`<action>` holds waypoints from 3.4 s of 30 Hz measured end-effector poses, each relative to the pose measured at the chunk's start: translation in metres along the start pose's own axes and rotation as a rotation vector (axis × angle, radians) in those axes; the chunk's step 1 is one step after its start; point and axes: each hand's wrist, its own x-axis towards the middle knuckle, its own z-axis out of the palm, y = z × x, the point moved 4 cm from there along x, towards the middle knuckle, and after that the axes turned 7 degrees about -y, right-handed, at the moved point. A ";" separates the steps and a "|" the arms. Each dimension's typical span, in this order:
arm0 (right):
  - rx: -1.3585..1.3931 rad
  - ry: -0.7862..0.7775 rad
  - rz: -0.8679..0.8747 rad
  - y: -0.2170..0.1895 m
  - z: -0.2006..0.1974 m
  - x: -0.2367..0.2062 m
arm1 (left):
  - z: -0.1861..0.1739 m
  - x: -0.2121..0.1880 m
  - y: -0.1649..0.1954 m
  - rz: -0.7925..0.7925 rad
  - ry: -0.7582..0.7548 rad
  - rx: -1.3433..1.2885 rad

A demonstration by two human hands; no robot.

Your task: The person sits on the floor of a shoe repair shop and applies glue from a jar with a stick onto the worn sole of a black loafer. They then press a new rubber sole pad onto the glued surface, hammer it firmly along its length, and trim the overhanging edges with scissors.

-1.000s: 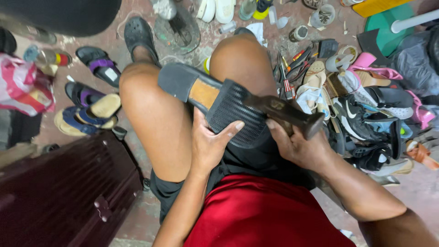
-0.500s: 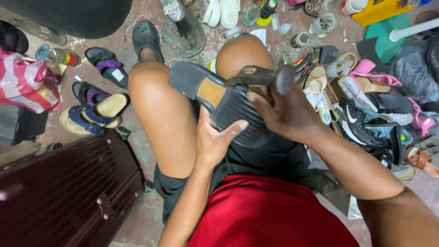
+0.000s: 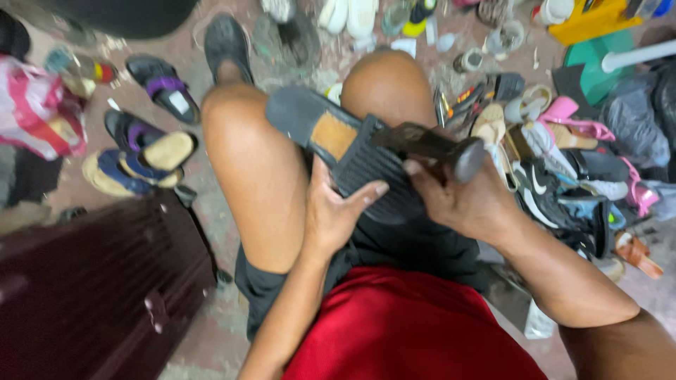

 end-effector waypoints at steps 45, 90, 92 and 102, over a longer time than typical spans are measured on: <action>0.288 0.223 -0.139 0.099 -0.041 -0.076 | 0.031 -0.003 0.062 1.080 -0.062 0.965; 1.654 -0.528 0.245 0.104 0.130 -0.033 | -0.037 -0.008 0.072 -0.016 0.110 0.143; 1.664 -0.501 0.347 0.114 0.136 -0.034 | -0.041 -0.003 0.068 -0.020 0.119 0.094; 1.396 -0.029 0.201 0.086 0.118 -0.006 | -0.030 -0.011 0.040 -0.026 0.046 0.150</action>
